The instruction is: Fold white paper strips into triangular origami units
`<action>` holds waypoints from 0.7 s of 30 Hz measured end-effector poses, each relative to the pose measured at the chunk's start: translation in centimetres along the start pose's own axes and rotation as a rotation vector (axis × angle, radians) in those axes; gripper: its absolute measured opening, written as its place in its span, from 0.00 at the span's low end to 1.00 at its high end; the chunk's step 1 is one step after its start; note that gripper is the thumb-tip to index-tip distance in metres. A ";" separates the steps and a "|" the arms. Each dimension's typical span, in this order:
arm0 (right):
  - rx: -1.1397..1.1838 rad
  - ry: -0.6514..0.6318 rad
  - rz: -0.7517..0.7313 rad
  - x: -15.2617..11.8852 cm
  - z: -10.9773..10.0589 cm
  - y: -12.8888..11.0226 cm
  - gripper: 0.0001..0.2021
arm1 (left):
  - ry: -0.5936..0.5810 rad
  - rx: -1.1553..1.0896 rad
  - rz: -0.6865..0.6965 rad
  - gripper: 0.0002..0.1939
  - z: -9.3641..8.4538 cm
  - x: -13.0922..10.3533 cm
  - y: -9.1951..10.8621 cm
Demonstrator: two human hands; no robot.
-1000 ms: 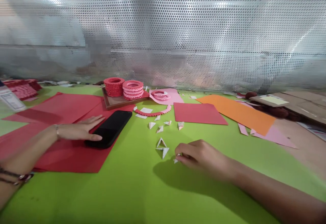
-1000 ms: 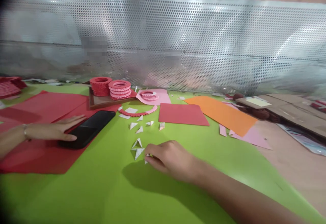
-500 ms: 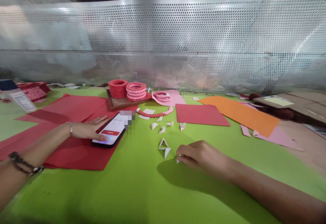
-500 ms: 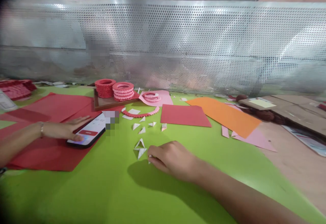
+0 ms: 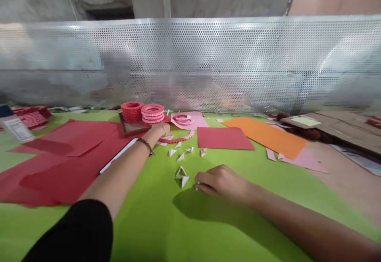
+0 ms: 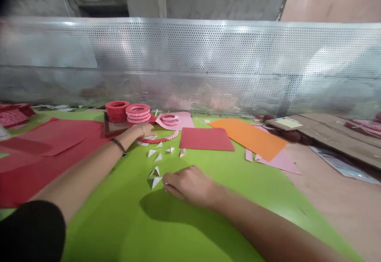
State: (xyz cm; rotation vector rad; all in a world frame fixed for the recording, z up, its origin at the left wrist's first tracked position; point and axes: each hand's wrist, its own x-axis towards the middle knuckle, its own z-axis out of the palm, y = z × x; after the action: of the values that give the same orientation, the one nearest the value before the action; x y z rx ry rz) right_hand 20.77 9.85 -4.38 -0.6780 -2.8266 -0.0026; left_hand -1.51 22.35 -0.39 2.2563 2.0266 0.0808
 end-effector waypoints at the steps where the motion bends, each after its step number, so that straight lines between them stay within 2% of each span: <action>1: -0.003 0.015 0.026 0.0 0.0 0.1 0.09 | -0.065 0.016 -0.039 0.13 0.2 0.6 0.5; 3: -0.006 0.043 0.082 0.1 0.0 0.5 0.08 | -0.182 0.033 -0.102 0.13 0.3 1.1 0.8; 6: 0.013 0.071 0.153 0.4 0.3 1.1 0.07 | -0.289 0.034 -0.145 0.13 -0.4 1.0 0.1; 9: 0.050 0.071 0.189 0.4 0.7 1.2 0.07 | -0.314 -0.003 -0.148 0.12 -0.7 0.6 -0.8; 11: 0.077 0.066 0.198 0.4 0.8 1.2 0.06 | -0.285 -0.051 -0.132 0.12 -0.4 0.5 -1.2; 13: 0.110 0.067 0.213 0.4 0.8 1.1 0.06 | -0.212 -0.114 -0.104 0.12 0.0 0.4 -1.4; 15: 0.149 0.084 0.248 0.5 0.8 1.2 0.06 | -0.085 -0.184 -0.073 0.12 0.2 0.5 -1.5; 21: 0.322 0.197 0.384 0.7 0.9 2.0 0.09 | 0.434 -0.436 0.003 0.12 -1.5 0.5 -0.7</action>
State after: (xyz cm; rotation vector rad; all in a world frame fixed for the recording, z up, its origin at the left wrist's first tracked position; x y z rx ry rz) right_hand 20.87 12.02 -5.23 -1.0596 -2.3916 0.4170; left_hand -2.28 22.94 1.05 2.0828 1.9299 0.9856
